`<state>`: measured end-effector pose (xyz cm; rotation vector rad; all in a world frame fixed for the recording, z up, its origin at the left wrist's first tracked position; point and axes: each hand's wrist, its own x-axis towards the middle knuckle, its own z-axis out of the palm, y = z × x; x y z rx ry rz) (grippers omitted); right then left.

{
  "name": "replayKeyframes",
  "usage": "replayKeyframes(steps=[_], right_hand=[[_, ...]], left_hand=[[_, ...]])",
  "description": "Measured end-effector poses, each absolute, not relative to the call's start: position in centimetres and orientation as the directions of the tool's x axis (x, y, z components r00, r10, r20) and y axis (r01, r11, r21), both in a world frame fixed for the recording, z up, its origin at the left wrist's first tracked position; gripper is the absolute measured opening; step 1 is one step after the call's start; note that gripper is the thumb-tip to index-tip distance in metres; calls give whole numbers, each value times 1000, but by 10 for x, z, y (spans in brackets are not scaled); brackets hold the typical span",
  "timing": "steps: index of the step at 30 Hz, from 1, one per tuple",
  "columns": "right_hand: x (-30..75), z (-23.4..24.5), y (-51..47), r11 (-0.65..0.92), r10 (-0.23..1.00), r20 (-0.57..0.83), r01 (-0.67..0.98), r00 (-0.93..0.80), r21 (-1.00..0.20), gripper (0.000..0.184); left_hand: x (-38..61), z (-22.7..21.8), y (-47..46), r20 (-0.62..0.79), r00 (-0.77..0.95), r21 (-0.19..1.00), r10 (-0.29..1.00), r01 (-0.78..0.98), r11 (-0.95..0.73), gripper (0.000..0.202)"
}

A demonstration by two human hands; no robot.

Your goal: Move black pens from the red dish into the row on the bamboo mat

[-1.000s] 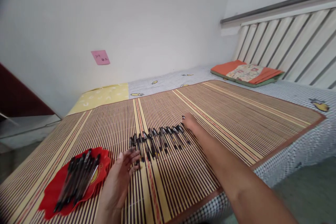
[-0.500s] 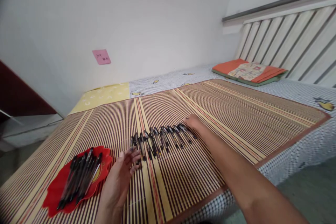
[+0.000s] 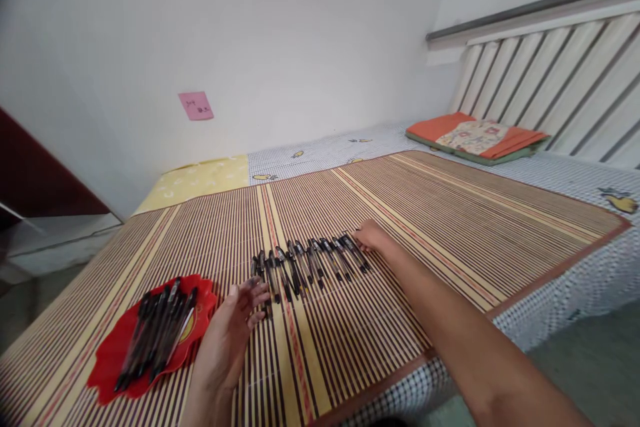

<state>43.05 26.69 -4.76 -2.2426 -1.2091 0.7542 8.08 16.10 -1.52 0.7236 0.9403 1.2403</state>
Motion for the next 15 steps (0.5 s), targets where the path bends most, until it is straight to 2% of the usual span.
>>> replayKeyframes(steps=[5, 8, 12, 15], right_hand=[[436, -38, 274, -402, 905, -89, 772, 415, -492, 15], [431, -34, 281, -283, 950, -2, 862, 311, -420, 13], [421, -34, 291, -168, 985, -12, 922, 174, -350, 17], [420, -36, 295, -188, 982, -57, 934, 179, -303, 12]], left_hand=[[80, -13, 161, -221, 41, 860, 974, -463, 215, 59], [80, -12, 159, -225, 42, 862, 973, -457, 219, 58], [80, -13, 160, -231, 43, 868, 972, -442, 226, 58], [79, -13, 161, -226, 44, 868, 973, -444, 222, 57]])
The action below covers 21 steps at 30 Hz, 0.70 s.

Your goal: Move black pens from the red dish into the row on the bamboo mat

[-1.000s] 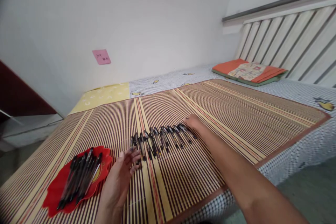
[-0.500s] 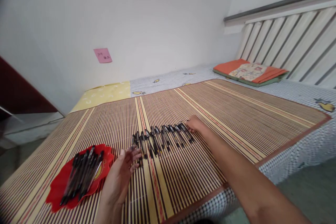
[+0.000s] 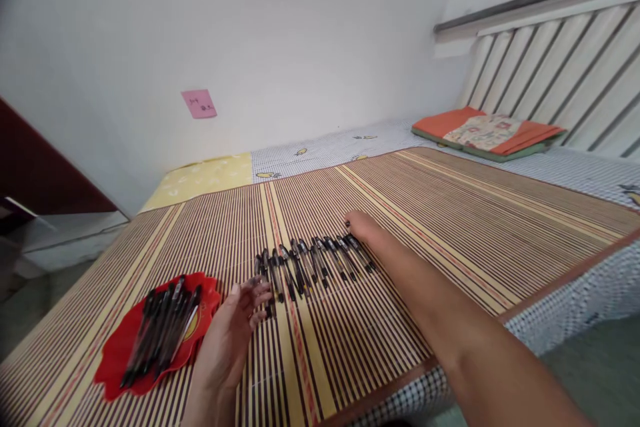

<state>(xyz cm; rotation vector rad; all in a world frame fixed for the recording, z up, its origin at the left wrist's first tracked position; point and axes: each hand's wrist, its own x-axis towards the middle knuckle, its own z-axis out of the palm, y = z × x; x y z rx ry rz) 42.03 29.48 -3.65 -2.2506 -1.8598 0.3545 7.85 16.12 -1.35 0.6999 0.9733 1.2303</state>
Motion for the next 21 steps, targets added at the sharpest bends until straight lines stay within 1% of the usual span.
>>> replayKeyframes(steps=[3, 5, 8, 12, 16, 18, 21], right_hand=[[426, -37, 296, -281, 959, -125, 920, 256, -272, 24], [430, -37, 296, -347, 935, -176, 898, 308, -270, 27], [432, -37, 295, -421, 902, -239, 856, 359, -300, 26], [430, -38, 293, -472, 878, -287, 797, 384, -376, 25], [429, -36, 292, -479, 877, -271, 759, 396, -441, 22], [429, -34, 292, -472, 881, -244, 765, 405, -438, 19], [429, -32, 291, -447, 894, -196, 794, 402, -413, 20]], left_hand=[[78, -14, 162, -221, 40, 869, 974, -445, 216, 56], [79, -13, 161, -221, 41, 869, 974, -446, 216, 57], [81, -13, 160, -219, 54, 863, 974, -454, 219, 55], [82, -13, 159, -220, 62, 861, 974, -457, 223, 52], [80, -12, 160, -226, 48, 863, 973, -453, 222, 53], [80, -12, 160, -229, 51, 862, 972, -454, 227, 55], [80, -12, 161, -224, 58, 861, 973, -456, 226, 57]])
